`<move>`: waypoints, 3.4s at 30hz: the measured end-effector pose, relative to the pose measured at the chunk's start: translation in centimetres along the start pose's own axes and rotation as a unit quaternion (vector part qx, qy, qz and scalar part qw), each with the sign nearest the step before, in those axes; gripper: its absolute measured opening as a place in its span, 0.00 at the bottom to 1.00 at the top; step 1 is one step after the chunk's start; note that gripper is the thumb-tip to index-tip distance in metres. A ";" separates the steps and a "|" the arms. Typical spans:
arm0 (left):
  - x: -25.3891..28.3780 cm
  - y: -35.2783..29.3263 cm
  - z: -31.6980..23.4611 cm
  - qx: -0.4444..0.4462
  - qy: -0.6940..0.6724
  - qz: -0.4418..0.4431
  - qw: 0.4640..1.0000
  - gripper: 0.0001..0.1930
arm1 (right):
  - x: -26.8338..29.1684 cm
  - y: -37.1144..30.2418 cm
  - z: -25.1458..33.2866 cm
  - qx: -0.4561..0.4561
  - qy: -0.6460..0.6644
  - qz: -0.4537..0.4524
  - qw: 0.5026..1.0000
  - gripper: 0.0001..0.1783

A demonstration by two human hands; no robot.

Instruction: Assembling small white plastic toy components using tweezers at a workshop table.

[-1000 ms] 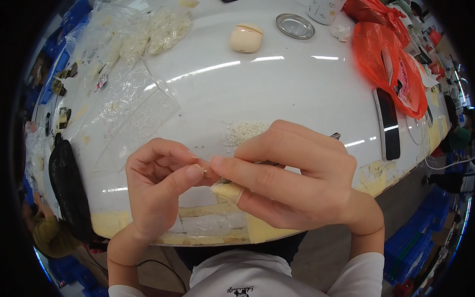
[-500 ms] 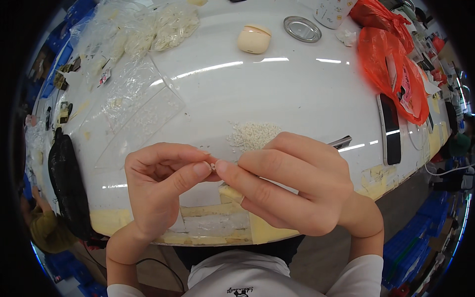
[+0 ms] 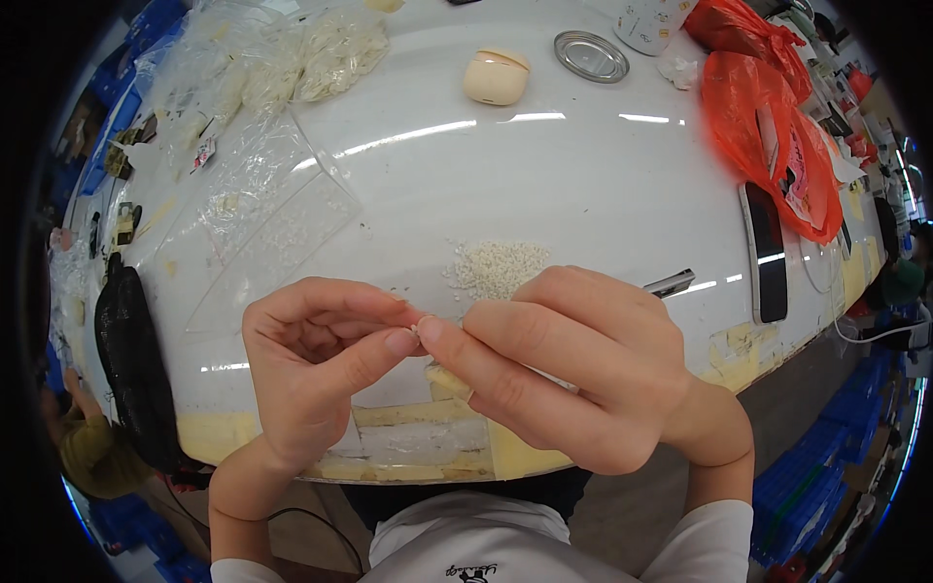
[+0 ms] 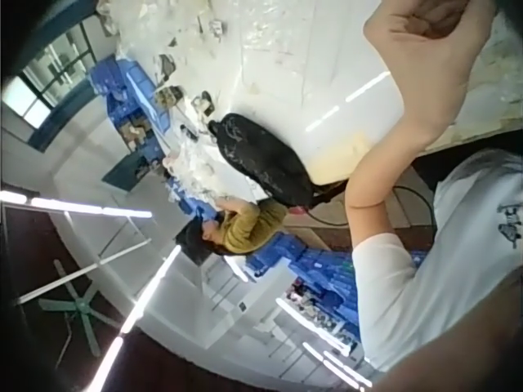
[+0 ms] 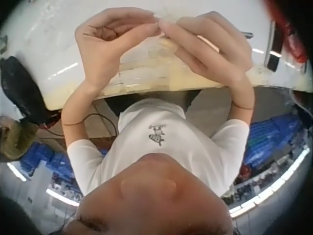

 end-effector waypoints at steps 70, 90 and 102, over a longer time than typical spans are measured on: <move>0.3 0.2 0.7 -0.204 0.389 0.147 0.886 0.34 | -2.7 -1.2 -1.8 -0.009 0.084 0.043 0.995 0.13; 0.5 0.1 0.8 -0.187 0.348 0.120 0.911 0.34 | -2.7 -0.9 -1.9 -0.001 0.103 0.045 0.994 0.12; 0.6 0.0 0.7 -0.188 0.358 0.122 0.906 0.33 | -2.6 -0.9 -1.8 0.011 0.107 0.054 0.993 0.13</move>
Point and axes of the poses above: each hand's wrist, its own y-axis towards the middle knuckle, its own x-axis out of the back of the hand, z = x × y, the point moved 3 cm from there along y, towards the middle knuckle, and after that the axes turned 11 degrees about -y, right-handed, at the moved point
